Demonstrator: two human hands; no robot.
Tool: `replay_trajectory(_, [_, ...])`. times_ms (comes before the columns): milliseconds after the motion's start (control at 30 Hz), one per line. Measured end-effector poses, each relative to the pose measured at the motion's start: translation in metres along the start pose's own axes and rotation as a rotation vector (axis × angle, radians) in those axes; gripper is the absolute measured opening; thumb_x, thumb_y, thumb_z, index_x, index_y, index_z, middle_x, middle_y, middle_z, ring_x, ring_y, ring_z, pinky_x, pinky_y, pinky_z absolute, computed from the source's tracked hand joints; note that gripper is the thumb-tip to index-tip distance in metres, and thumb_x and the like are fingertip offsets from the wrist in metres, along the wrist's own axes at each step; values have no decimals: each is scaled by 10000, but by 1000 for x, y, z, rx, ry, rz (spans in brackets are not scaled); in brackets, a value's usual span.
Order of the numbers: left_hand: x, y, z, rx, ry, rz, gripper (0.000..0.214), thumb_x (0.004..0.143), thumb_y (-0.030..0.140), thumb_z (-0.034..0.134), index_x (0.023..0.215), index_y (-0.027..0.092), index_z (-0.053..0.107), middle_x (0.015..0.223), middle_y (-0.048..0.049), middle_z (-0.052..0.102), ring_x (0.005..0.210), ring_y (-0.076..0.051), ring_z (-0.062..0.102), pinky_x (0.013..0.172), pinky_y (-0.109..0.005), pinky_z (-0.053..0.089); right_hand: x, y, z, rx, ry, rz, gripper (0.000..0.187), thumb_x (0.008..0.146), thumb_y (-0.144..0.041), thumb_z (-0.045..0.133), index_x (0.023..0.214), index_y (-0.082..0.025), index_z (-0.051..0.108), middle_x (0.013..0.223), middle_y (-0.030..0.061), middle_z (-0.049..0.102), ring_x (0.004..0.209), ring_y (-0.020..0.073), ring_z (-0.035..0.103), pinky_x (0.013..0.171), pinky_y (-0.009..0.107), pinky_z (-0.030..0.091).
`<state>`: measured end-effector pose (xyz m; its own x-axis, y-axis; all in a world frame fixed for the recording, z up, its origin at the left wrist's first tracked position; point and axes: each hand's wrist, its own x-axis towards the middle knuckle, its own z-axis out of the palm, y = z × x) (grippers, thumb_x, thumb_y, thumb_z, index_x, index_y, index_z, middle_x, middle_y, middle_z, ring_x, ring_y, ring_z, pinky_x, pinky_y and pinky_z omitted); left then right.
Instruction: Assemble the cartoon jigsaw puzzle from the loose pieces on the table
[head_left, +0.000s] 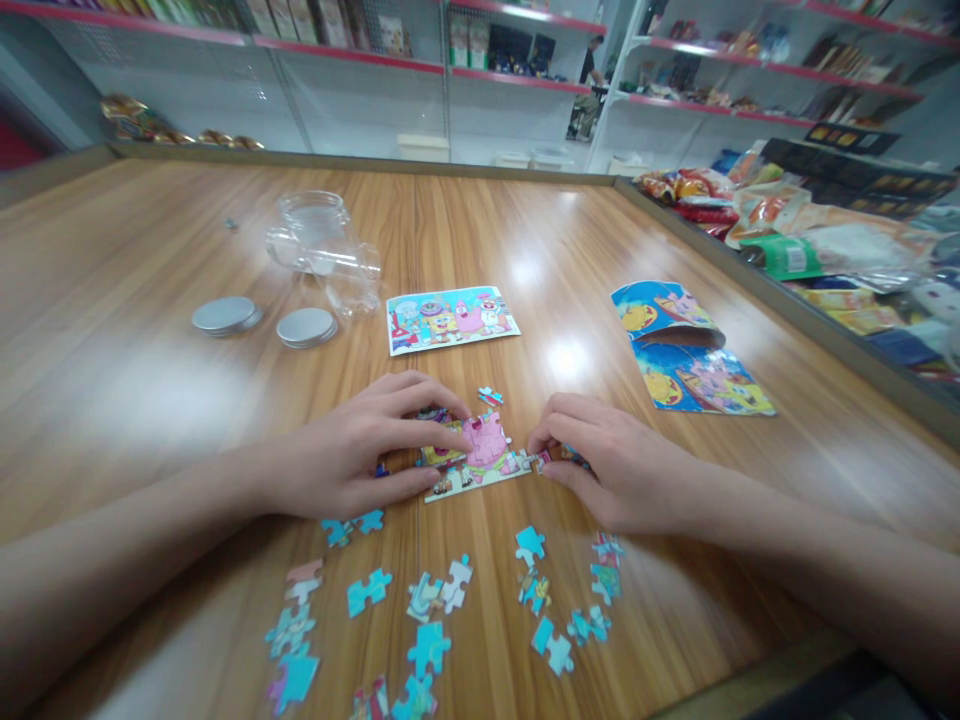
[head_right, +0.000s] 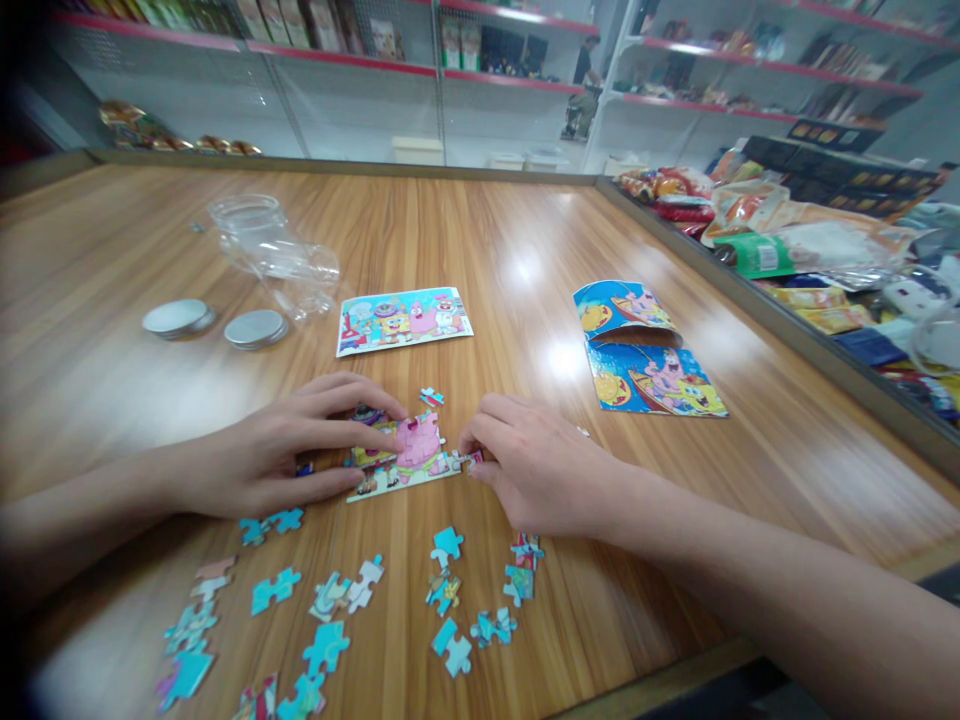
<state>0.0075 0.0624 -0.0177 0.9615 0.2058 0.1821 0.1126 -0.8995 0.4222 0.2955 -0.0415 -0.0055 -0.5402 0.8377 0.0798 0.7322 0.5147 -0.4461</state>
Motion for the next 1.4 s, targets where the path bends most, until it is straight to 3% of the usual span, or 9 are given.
replay_trajectory(533, [-1, -1, 0, 12, -3, -13, 430, 945, 242, 607, 1365, 324, 569, 1368, -62, 532, 1247, -240, 496, 1069, -405, 409, 1, 3, 4, -25, 44, 33, 73, 938, -235, 618, 949, -164, 634, 894, 44, 636, 848, 180, 579, 761, 317, 430])
replay_trajectory(1400, [2, -2, 2, -32, 67, -7, 350, 941, 199, 609, 1274, 295, 651, 1301, -81, 600, 1192, -232, 559, 1025, -385, 462, -1, 5, -3, -13, -39, -31, 145, 968, -232, 563, 1062, -170, 656, 933, 50, 654, 852, 174, 573, 766, 309, 416])
